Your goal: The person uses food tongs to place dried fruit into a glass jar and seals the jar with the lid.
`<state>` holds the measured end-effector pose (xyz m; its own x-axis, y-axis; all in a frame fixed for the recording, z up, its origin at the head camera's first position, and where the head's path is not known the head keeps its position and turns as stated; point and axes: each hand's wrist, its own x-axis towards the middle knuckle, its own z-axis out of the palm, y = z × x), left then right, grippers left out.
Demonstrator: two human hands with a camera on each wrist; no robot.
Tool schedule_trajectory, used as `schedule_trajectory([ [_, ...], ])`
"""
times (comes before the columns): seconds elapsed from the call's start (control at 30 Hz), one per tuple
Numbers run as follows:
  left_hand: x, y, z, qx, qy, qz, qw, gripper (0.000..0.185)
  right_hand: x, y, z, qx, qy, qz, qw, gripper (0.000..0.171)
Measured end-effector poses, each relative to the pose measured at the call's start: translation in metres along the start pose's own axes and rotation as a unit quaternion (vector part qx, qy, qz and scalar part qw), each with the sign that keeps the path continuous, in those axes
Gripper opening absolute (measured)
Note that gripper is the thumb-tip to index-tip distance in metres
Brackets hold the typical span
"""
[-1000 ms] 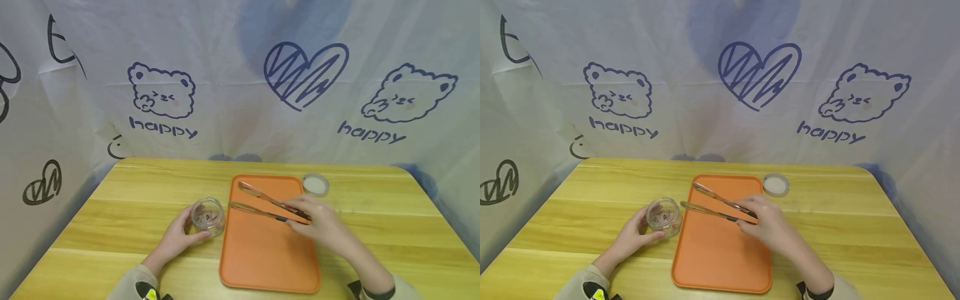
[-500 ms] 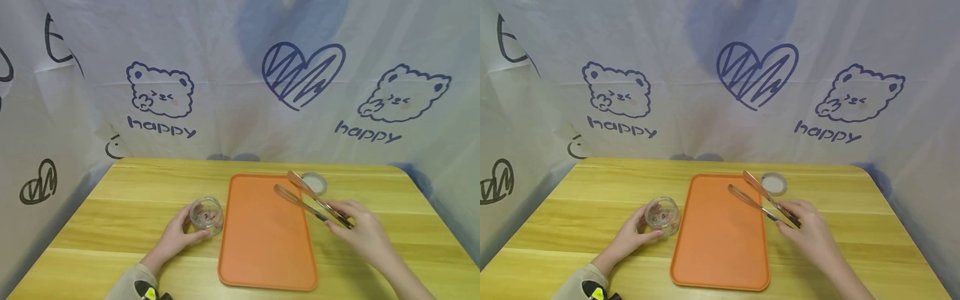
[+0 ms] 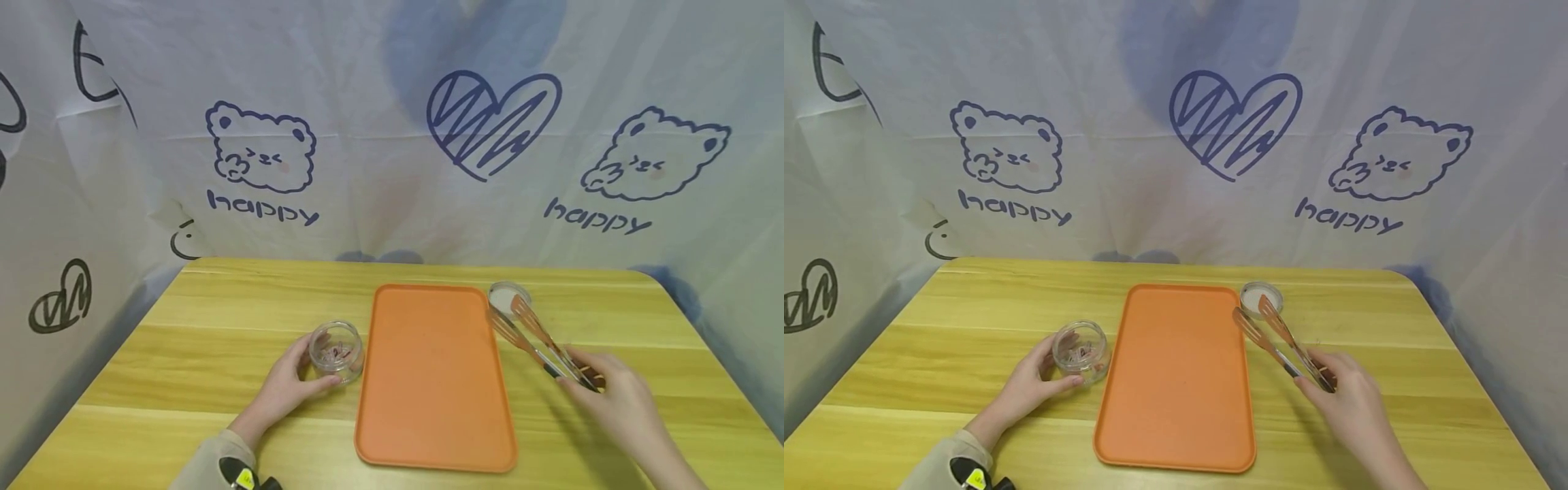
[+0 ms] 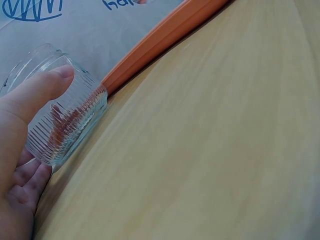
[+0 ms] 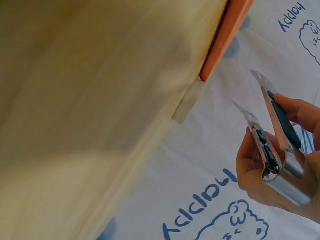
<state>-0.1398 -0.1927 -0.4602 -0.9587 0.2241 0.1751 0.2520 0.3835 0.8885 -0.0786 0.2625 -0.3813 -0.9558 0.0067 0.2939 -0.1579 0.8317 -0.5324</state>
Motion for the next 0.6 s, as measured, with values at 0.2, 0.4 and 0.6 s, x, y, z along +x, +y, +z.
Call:
schedule_trajectory([
  [0.2,0.000,0.001,0.000,0.002,0.001,0.001,1.0000,0.085,-0.004,0.010,-0.002,-0.016,-0.030,0.025,0.999,0.046],
  [0.4,0.000,0.002,0.000,0.001,0.002,0.005,1.0000,0.084,-0.005,0.019,-0.002,-0.030,-0.034,0.030,0.999,0.047],
  [0.6,0.000,0.002,0.000,-0.005,-0.002,0.002,1.0000,0.085,-0.002,0.026,-0.002,-0.038,-0.076,0.056,0.995,0.051],
])
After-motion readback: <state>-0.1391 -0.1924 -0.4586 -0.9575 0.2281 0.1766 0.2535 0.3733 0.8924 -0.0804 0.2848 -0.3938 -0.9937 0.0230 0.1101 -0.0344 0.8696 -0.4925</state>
